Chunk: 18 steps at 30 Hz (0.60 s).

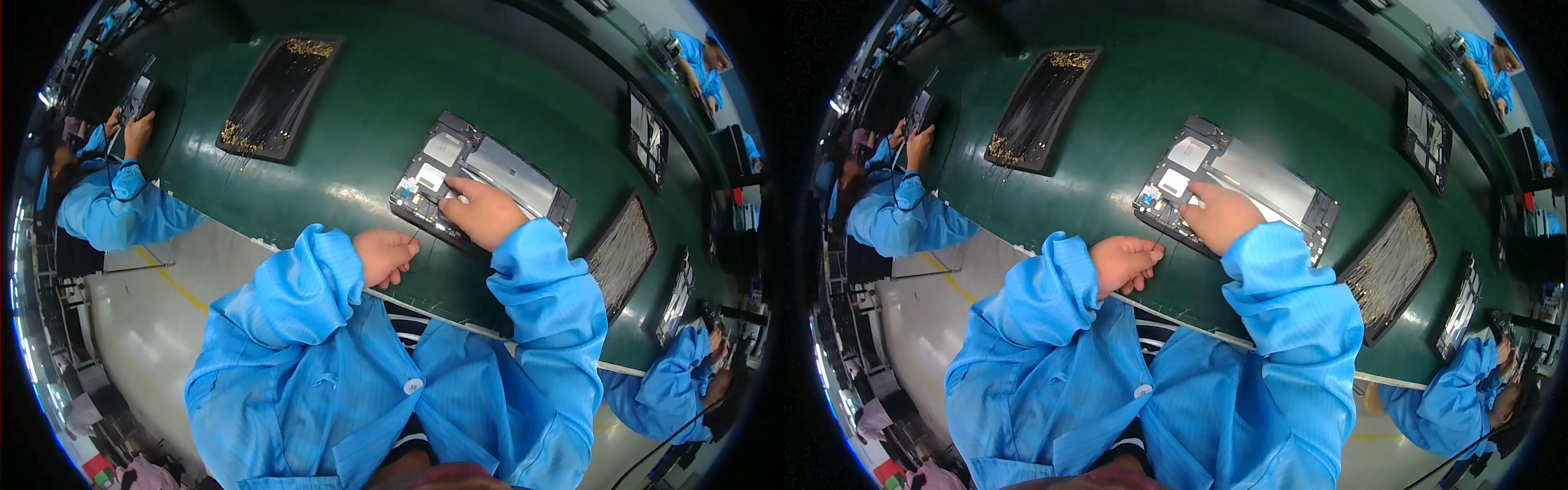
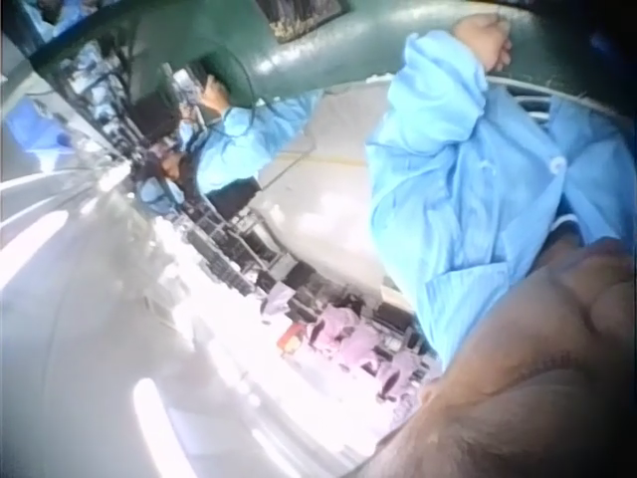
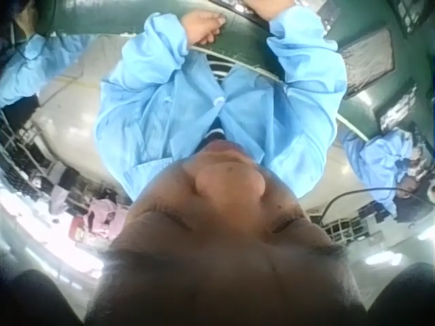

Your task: The person assembles internal components of tablet screen assemblies by hand, attaching screen panels, battery packs, ribbon cables, and adhesive tape to tablet chassis. The person also cleans the components with a cleaning cloth and applies adhesive tape with a precision applicator.

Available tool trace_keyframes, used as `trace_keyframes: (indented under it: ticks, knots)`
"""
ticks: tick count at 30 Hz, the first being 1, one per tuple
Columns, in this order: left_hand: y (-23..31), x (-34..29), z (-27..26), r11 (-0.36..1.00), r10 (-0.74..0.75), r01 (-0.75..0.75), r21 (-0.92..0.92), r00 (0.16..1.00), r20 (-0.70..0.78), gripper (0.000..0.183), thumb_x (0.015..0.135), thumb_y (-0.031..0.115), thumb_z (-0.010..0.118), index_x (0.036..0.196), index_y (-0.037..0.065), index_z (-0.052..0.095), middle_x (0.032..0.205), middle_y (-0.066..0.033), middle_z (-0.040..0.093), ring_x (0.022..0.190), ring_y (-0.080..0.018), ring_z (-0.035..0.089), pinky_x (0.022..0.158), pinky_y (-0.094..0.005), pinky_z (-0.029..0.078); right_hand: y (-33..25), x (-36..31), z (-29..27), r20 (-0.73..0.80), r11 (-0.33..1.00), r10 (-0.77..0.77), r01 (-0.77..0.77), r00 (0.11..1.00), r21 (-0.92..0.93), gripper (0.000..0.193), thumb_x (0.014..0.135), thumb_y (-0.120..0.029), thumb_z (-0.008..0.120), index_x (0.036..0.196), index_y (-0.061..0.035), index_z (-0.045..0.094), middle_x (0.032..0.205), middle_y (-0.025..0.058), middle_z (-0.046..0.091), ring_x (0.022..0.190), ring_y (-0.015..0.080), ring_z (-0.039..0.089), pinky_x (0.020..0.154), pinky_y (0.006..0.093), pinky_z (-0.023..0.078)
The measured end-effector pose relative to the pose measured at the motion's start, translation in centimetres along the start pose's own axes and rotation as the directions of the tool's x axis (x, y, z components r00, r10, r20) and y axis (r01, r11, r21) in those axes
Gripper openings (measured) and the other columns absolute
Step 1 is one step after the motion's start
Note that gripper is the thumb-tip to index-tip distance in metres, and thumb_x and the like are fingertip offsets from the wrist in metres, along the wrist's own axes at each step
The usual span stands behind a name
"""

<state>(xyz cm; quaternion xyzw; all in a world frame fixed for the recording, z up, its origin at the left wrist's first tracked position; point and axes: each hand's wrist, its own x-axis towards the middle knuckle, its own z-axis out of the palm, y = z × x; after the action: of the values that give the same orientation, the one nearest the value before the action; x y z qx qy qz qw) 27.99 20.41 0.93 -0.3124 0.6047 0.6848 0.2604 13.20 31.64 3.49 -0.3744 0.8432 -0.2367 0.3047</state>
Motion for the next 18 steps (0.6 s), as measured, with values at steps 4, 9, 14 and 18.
trace_keyframes:
  ticks: [4,9,14,18]
  knots:
    - [-0.5,-0.1,0.1,0.997,0.038,-0.039,-0.068,0.999,-0.013,0.033,0.080,0.024,0.047,0.105,0.002,0.049,0.068,-0.0028,0.047,0.050,-0.0080,0.046,0.041,-0.0195,0.038,-0.7,0.0,-0.9,0.135,0.994,0.064,-0.075,0.989,0.075,0.048,0.072,-0.031,0.049,0.114,-0.0083,0.043,0.091,0.0122,0.055,0.065,0.0172,0.054,0.057,0.0267,0.045]
    - [-0.5,-0.7,0.3,0.997,0.027,-0.029,-0.069,0.999,-0.041,0.034,0.081,0.022,0.046,0.108,0.002,0.047,0.070,-0.0031,0.047,0.051,-0.0082,0.046,0.042,-0.0202,0.039,-1.0,0.4,-0.8,0.151,0.997,0.055,-0.062,0.987,0.045,0.049,0.072,-0.032,0.051,0.114,-0.0085,0.044,0.091,0.0108,0.054,0.063,0.0159,0.054,0.057,0.0257,0.045]
    - [-0.1,-0.2,0.2,0.995,-0.005,0.002,-0.101,1.000,-0.027,0.033,0.081,0.022,0.046,0.108,0.003,0.047,0.070,-0.0031,0.046,0.052,-0.0086,0.046,0.042,-0.0205,0.039,-1.2,0.2,-0.8,0.142,0.997,0.049,-0.056,0.989,0.049,0.049,0.071,-0.034,0.052,0.113,-0.0093,0.045,0.091,0.0114,0.055,0.066,0.0180,0.055,0.060,0.0269,0.045]
    - [0.0,0.2,0.2,0.990,-0.021,0.018,-0.140,1.000,-0.019,0.033,0.081,0.023,0.046,0.108,0.004,0.046,0.070,-0.0029,0.045,0.052,-0.0092,0.046,0.042,-0.0206,0.039,-0.3,0.5,0.2,0.041,1.000,0.004,-0.005,0.999,0.004,0.043,0.071,-0.034,0.051,0.107,-0.0096,0.050,0.088,0.0137,0.056,0.071,0.0212,0.055,0.067,0.0290,0.043]
